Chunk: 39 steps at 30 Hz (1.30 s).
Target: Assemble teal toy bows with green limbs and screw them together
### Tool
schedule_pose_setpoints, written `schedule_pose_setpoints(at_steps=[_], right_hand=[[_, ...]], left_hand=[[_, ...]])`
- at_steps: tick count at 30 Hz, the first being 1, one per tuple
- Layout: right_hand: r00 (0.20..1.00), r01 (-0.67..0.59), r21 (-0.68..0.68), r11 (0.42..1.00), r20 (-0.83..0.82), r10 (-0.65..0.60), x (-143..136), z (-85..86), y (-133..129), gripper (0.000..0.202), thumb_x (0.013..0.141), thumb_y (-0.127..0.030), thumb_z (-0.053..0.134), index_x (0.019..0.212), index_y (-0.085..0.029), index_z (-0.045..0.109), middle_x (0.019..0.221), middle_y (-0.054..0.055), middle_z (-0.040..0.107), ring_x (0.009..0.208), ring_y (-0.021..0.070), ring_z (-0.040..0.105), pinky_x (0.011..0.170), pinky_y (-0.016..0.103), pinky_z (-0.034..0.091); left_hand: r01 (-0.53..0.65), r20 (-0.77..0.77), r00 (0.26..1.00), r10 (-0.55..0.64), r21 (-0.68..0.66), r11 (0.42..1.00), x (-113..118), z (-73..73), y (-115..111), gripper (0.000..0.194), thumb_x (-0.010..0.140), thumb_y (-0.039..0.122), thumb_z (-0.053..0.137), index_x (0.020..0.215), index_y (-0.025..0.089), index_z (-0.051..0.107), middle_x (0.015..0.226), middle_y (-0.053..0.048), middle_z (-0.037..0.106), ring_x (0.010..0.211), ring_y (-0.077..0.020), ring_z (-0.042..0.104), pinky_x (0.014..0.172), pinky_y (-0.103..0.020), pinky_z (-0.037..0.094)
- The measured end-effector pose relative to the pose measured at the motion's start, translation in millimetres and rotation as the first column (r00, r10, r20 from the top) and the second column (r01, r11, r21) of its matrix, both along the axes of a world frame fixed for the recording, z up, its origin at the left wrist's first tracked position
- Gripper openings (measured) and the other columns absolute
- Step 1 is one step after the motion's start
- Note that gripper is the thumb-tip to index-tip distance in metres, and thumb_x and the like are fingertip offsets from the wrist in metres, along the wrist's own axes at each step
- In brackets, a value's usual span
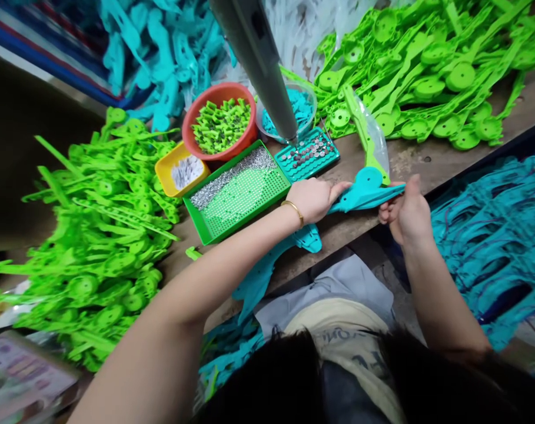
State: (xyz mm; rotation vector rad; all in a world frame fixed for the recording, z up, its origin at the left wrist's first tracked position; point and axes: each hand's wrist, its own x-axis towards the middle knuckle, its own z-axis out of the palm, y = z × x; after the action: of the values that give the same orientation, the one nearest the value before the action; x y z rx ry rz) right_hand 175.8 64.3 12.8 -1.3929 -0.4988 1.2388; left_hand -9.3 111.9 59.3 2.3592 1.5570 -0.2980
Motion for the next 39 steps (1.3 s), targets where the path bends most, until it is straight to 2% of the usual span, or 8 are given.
schedule_pose_setpoints(at_steps=[5,9,15,18,21,26,34,39], right_hand=[[0.99,0.13,0.065,0.989,0.048,-0.134,-3,9.1,-2,0.046,0.071,-0.064,0.071,0.07,-0.023,0.05,0.039,-0.008,0.042,0.031,0.0048,0.035,0.03,0.018,0.021],[0.997,0.082,-0.009,0.997,0.003,-0.082,1,16.9,2,0.047,0.072,-0.067,0.067,0.074,-0.021,0.056,0.041,-0.005,0.047,0.031,0.0064,0.039,0.031,0.02,0.024],[0.987,0.136,0.15,0.979,0.064,-0.147,6,15.5,-2,0.05,0.069,-0.066,0.071,0.072,-0.018,0.058,0.04,-0.006,0.047,0.03,0.0039,0.035,0.03,0.018,0.022],[0.999,0.048,0.098,0.994,0.021,-0.05,-2,10.1,-15,0.058,0.066,-0.075,0.069,0.077,-0.02,0.054,0.047,-0.006,0.054,0.035,0.0079,0.048,0.034,0.019,0.038],[0.996,-0.093,0.067,0.993,-0.002,0.093,-16,5.2,-28,0.059,0.058,-0.066,0.081,0.08,-0.021,0.049,0.06,-0.002,0.066,0.048,0.0125,0.063,0.047,0.023,0.054],[0.996,-0.075,0.162,0.984,-0.038,0.082,-30,3.2,-31,0.056,0.063,-0.057,0.084,0.086,-0.023,0.045,0.061,-0.008,0.065,0.049,0.0107,0.063,0.051,0.023,0.056],[0.89,-0.322,0.018,0.947,-0.334,0.309,-53,4.2,-35,0.063,0.052,-0.058,0.088,0.093,-0.022,0.057,0.092,0.0,0.074,0.078,0.0168,0.073,0.071,0.032,0.062],[0.873,-0.368,0.055,0.928,-0.323,0.365,-75,3.0,-37,0.053,0.054,-0.055,0.088,0.084,-0.02,0.061,0.086,0.001,0.073,0.08,0.0168,0.071,0.071,0.031,0.061]], left_hand=[[0.05,0.035,0.998,-0.049,-0.011,0.999,2,-3.2,-1,0.061,0.103,0.057,0.021,0.12,0.027,0.072,0.102,-0.009,0.076,0.096,-0.0265,0.071,0.072,-0.031,0.047],[-0.007,0.059,0.998,0.009,-0.031,0.999,3,3.6,0,0.066,0.102,0.059,0.018,0.117,0.026,0.073,0.103,-0.009,0.076,0.098,-0.0258,0.071,0.074,-0.031,0.047],[-0.018,0.056,0.998,0.019,-0.025,1.0,3,5.2,-1,0.062,0.102,0.06,0.022,0.121,0.028,0.072,0.102,-0.009,0.076,0.095,-0.025,0.071,0.073,-0.031,0.047],[-0.014,0.064,0.998,0.016,-0.019,1.0,3,4.1,-1,0.066,0.102,0.061,0.02,0.117,0.026,0.074,0.101,-0.01,0.076,0.095,-0.0255,0.071,0.073,-0.031,0.047],[-0.005,0.052,0.999,0.005,-0.001,1.0,3,3.2,-1,0.065,0.103,0.057,0.02,0.114,0.025,0.075,0.101,-0.01,0.076,0.095,-0.0266,0.071,0.072,-0.032,0.047],[-0.012,0.049,0.999,0.01,0.048,0.999,3,4.6,-1,0.064,0.104,0.056,0.019,0.117,0.025,0.073,0.099,-0.009,0.076,0.094,-0.0245,0.071,0.075,-0.031,0.047],[0.138,0.017,0.99,-0.137,-0.004,0.99,9,9.3,-10,0.044,0.104,0.044,0.035,0.138,0.03,0.059,0.11,-0.009,0.074,0.101,-0.0279,0.069,0.074,-0.033,0.047],[-0.04,0.137,0.99,0.04,-0.004,0.999,7,16.7,-13,0.057,0.106,0.043,0.02,0.112,0.019,0.071,0.106,-0.009,0.075,0.097,-0.023,0.07,0.077,-0.03,0.045]])
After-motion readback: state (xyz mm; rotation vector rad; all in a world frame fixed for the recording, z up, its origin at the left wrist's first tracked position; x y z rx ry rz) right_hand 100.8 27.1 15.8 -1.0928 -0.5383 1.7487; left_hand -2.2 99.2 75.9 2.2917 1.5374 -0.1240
